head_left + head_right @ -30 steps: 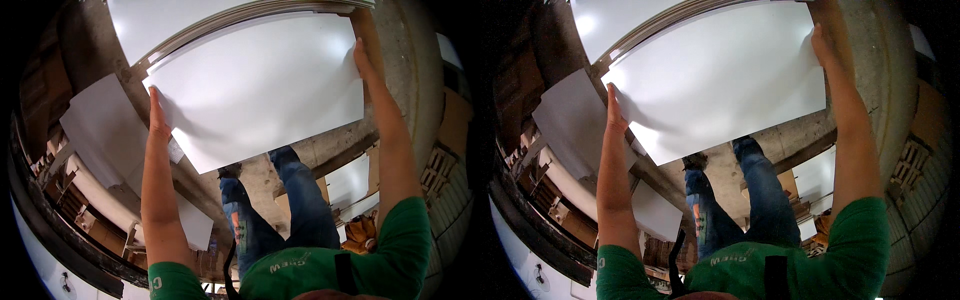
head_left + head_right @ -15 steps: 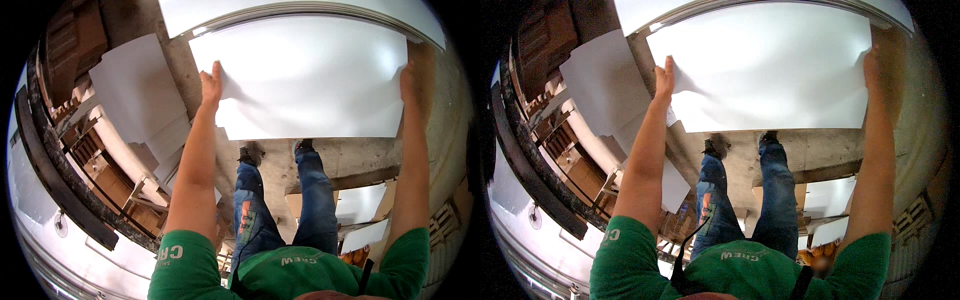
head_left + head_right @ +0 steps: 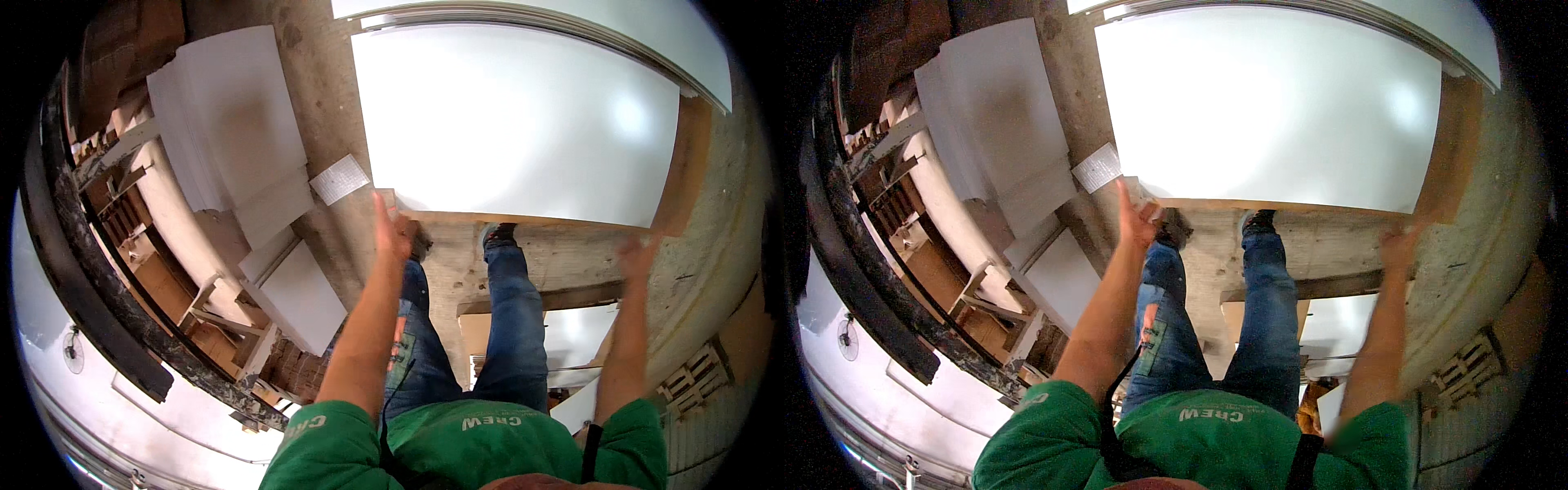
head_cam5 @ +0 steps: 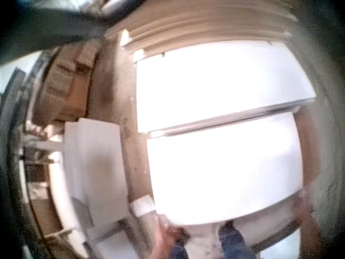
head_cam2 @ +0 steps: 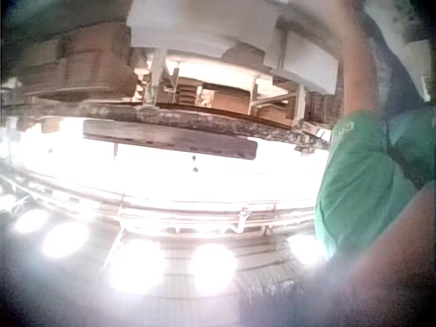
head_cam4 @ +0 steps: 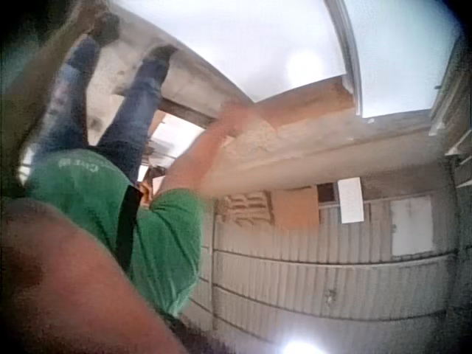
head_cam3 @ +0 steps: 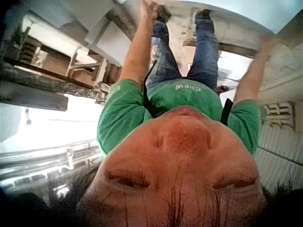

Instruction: The person repeatedly picks up large white rectangular panels from a stack on the floor and places them onto a separate stack. The person handles the panels one at a time, lifting them with both hands and aligning them before setting them down.

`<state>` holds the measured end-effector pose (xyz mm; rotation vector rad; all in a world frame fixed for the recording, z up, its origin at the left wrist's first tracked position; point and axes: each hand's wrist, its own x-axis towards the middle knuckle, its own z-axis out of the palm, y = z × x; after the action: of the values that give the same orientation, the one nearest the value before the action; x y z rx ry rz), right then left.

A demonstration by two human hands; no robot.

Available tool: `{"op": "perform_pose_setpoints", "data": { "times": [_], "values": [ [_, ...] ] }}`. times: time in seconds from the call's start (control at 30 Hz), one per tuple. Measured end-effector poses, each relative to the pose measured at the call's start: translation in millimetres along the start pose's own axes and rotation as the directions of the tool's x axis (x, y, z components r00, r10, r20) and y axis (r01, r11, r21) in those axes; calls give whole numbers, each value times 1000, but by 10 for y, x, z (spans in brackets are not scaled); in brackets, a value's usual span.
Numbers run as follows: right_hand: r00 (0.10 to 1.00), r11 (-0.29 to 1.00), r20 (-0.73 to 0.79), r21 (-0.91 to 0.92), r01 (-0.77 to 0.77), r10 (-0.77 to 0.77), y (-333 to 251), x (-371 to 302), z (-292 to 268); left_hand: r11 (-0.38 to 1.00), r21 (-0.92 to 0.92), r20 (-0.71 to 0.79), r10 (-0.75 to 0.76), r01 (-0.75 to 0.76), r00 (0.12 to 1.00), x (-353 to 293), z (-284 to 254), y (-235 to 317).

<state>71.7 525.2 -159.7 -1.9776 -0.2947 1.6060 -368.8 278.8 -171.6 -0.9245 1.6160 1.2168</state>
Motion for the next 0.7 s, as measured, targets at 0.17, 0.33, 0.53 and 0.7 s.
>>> {"op": "perform_pose_setpoints", "data": {
  "times": [0.17,0.33,0.53,0.7],
  "values": [
    [948,806,163,499,-319,274,704,-606,979,930,-339,289,-39,140,956,-31,258,-420],
    [1000,863,27,506,-5,-10,739,-636,1651,847,-521,389,127,104,913,19,637,-279],
    [984,897,156,441,12,-90,826,-459,1527,886,-445,446,92,131,890,124,593,-208],
    [998,948,48,317,19,-36,791,-572,1593,959,-258,449,11,118,893,121,505,-174]
  ]
}}
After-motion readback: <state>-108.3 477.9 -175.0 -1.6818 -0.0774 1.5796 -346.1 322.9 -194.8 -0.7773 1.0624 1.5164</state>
